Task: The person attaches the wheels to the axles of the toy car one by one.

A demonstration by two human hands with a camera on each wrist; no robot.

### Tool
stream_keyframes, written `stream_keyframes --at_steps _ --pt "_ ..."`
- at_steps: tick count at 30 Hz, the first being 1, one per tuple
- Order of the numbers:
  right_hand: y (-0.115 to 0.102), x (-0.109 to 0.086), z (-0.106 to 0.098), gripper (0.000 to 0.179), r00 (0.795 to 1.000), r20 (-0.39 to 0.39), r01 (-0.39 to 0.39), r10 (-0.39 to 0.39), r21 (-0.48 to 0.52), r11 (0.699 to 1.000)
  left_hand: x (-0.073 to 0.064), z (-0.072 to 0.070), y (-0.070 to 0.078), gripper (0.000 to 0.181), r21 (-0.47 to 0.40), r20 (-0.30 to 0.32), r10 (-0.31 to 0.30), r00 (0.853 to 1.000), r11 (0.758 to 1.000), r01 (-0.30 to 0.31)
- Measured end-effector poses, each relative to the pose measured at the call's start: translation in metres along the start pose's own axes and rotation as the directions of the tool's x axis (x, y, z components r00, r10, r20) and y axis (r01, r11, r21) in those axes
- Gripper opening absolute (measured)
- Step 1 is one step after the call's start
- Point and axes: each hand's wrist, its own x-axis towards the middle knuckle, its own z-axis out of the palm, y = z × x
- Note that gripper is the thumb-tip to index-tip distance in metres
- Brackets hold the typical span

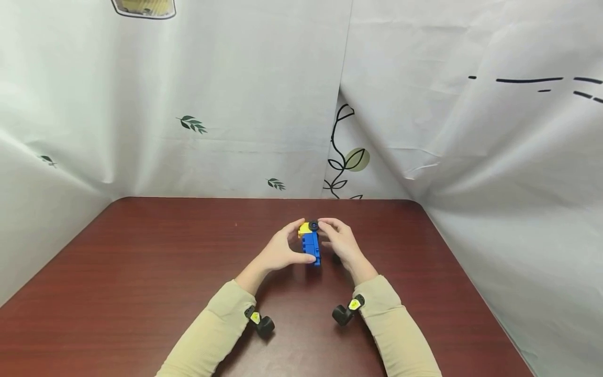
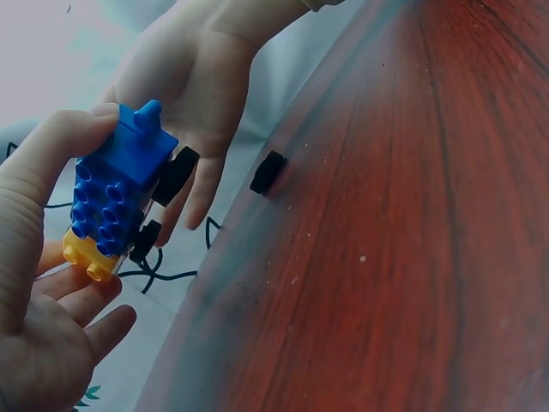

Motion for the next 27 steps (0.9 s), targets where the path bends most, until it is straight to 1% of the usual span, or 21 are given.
stream_keyframes --at_steps 5,8,14,19,25,27 --pt "0.002 -0.001 -0.008 0.048 1.000 0.020 0.005 -0.003 -0.055 0.998 0.001 0.000 -0.001 0.096 0.016 -0.019 -0.010 1.000 1.000 0.010" --pt "0.004 -0.001 -0.014 0.048 0.999 0.047 0.010 -0.006 -0.083 0.996 0.001 0.000 -0.002 0.095 0.030 -0.022 -0.023 0.999 0.999 0.023" --pt "0.009 -0.005 -0.028 0.046 0.993 0.102 0.075 -0.057 -0.174 0.982 0.001 0.000 -0.004 0.096 0.041 -0.019 -0.037 0.999 0.998 0.038" --pt "0.013 -0.007 -0.041 0.044 0.987 0.143 0.116 -0.079 -0.276 0.954 0.001 0.000 -0.005 0.094 0.044 -0.017 -0.047 0.999 0.998 0.048" --pt "0.016 -0.010 -0.050 0.040 0.974 0.199 0.178 -0.104 -0.399 0.899 0.002 -0.001 -0.008 0.095 0.043 -0.010 -0.050 0.999 0.998 0.050" --pt "0.017 -0.010 -0.052 0.039 0.969 0.218 0.200 -0.115 -0.422 0.884 0.001 -0.001 -0.008 0.095 0.043 -0.008 -0.051 0.999 0.998 0.051"
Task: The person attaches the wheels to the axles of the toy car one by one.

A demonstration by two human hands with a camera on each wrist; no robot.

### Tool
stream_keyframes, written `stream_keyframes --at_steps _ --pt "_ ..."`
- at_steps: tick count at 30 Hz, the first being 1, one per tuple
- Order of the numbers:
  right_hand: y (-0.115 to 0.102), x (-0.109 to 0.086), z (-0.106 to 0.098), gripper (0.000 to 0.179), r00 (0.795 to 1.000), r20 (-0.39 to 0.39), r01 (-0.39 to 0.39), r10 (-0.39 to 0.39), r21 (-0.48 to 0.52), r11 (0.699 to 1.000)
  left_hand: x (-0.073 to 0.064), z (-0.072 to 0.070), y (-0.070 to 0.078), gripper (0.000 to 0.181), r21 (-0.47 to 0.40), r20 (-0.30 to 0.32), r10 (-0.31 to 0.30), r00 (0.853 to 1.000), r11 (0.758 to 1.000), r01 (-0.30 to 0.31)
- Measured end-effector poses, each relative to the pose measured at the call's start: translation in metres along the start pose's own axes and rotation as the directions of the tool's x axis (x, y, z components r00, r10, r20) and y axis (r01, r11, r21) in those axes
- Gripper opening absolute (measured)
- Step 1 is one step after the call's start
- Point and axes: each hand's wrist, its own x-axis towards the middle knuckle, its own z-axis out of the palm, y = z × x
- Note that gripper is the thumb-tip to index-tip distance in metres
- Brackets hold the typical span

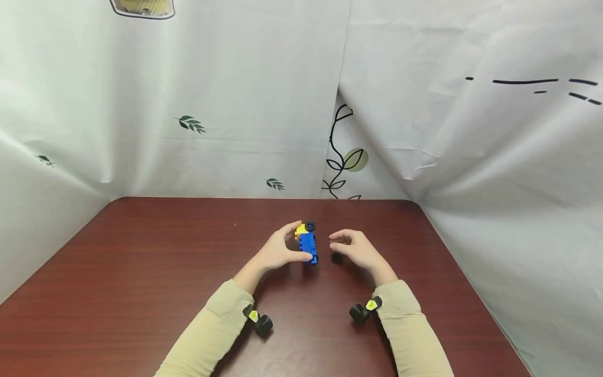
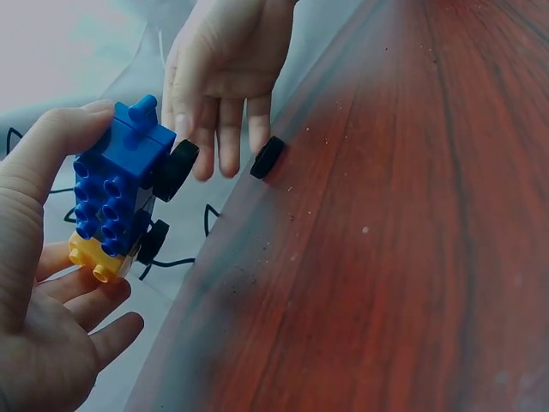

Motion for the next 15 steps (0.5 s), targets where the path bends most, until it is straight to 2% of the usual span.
stream_keyframes --at_steps 4,13,15 --pt "0.0034 -0.0017 -0.0019 0.039 1.000 0.010 0.017 -0.017 -0.023 1.000 -0.0005 0.0000 0.0001 0.095 -0.002 0.005 -0.007 1.000 1.000 0.007" --pt "0.0046 -0.0046 -0.0042 0.041 0.999 0.043 0.018 -0.019 0.030 0.999 0.0001 0.0003 -0.0003 0.095 -0.001 0.007 -0.017 1.000 1.000 0.017" --pt "0.0106 -0.0028 -0.0045 0.041 0.999 0.045 0.022 -0.023 0.027 0.999 0.0004 0.0001 -0.0005 0.095 0.000 0.009 -0.017 1.000 1.000 0.017"
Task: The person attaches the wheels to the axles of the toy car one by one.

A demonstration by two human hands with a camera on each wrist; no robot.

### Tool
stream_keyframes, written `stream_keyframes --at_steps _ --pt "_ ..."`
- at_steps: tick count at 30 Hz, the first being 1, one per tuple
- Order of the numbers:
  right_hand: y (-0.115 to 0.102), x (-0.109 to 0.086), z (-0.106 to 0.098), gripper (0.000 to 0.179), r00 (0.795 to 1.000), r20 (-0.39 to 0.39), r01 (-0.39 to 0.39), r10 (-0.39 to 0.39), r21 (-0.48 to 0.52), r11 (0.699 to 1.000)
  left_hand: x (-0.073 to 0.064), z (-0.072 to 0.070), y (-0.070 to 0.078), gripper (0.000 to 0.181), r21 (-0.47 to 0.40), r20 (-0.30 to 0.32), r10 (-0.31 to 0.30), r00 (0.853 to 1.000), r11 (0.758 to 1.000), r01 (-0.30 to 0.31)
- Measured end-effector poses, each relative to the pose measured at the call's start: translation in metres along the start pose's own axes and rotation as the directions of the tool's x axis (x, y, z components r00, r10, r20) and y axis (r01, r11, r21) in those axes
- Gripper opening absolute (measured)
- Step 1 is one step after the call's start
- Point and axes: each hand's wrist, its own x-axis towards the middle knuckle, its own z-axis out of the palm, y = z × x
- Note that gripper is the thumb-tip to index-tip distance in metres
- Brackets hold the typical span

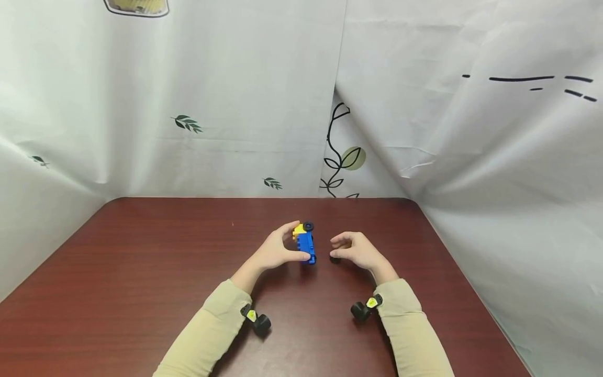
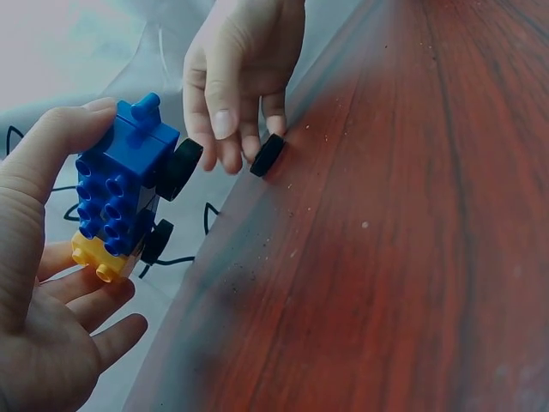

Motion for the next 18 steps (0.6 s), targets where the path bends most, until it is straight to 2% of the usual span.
stream_keyframes --at_steps 10,18 --pt "0.0020 -0.0005 -0.0017 0.038 1.000 0.027 -0.003 0.005 -0.085 0.996 -0.0001 -0.0004 0.0000 0.095 0.008 0.007 -0.003 1.000 1.000 0.003" --pt "0.0023 0.0007 0.0008 0.035 1.000 0.027 0.013 -0.008 -0.203 0.979 -0.0009 -0.0007 0.0010 0.095 0.005 0.014 0.001 1.000 1.000 -0.001"
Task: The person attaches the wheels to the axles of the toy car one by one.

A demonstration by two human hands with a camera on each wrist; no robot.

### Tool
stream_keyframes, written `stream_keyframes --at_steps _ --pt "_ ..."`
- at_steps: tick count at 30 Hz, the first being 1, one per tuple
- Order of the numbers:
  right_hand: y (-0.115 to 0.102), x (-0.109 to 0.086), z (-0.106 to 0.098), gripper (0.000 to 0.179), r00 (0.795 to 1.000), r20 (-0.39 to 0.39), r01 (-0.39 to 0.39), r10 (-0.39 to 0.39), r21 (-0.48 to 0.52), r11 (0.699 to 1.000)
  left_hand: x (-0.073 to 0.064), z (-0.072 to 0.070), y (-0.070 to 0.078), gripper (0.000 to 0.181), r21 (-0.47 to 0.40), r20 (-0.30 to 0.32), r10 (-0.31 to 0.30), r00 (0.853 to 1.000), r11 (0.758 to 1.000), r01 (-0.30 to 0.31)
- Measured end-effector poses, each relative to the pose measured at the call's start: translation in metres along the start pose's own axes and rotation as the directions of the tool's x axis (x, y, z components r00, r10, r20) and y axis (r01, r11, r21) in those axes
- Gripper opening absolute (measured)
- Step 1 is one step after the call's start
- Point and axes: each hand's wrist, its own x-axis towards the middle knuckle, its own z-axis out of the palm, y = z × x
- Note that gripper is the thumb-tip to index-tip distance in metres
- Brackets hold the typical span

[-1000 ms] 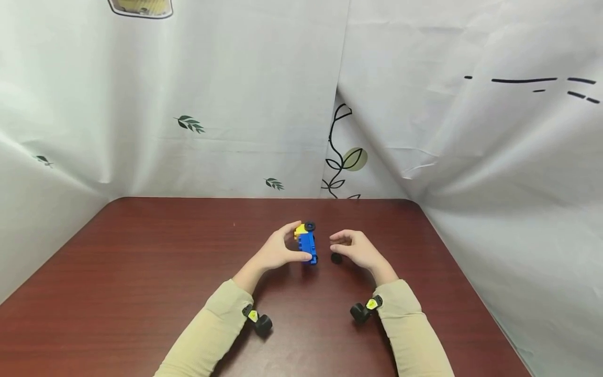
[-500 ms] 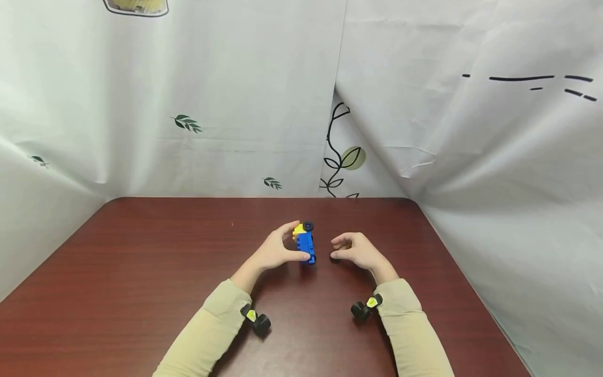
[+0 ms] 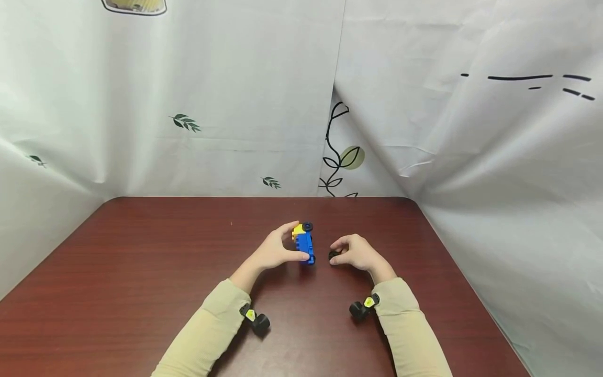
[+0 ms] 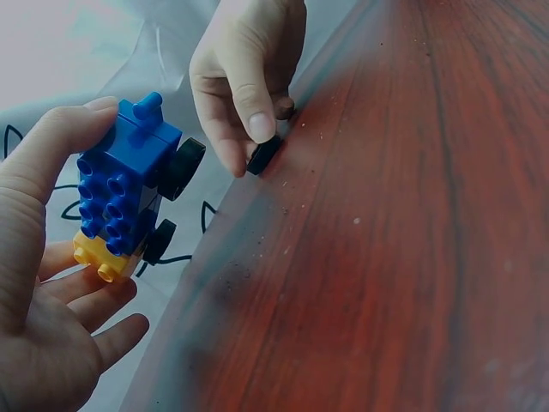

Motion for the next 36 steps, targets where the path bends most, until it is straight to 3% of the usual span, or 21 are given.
stream_keyframes --at_steps 10,24,36 --pt "-0.003 0.003 0.003 0.030 1.000 -0.019 -0.017 0.015 -0.075 0.997 -0.001 -0.001 0.000 0.093 0.003 -0.007 -0.008 1.000 1.000 0.008" --pt "-0.009 0.007 0.001 0.031 0.997 -0.080 -0.024 0.020 -0.037 0.999 0.001 -0.001 -0.002 0.094 -0.015 -0.011 -0.008 1.000 1.000 0.008" --pt "-0.031 0.021 0.002 0.033 0.988 -0.148 -0.044 0.042 -0.011 0.999 -0.001 -0.002 -0.002 0.094 -0.008 -0.052 -0.004 0.999 1.000 0.004"
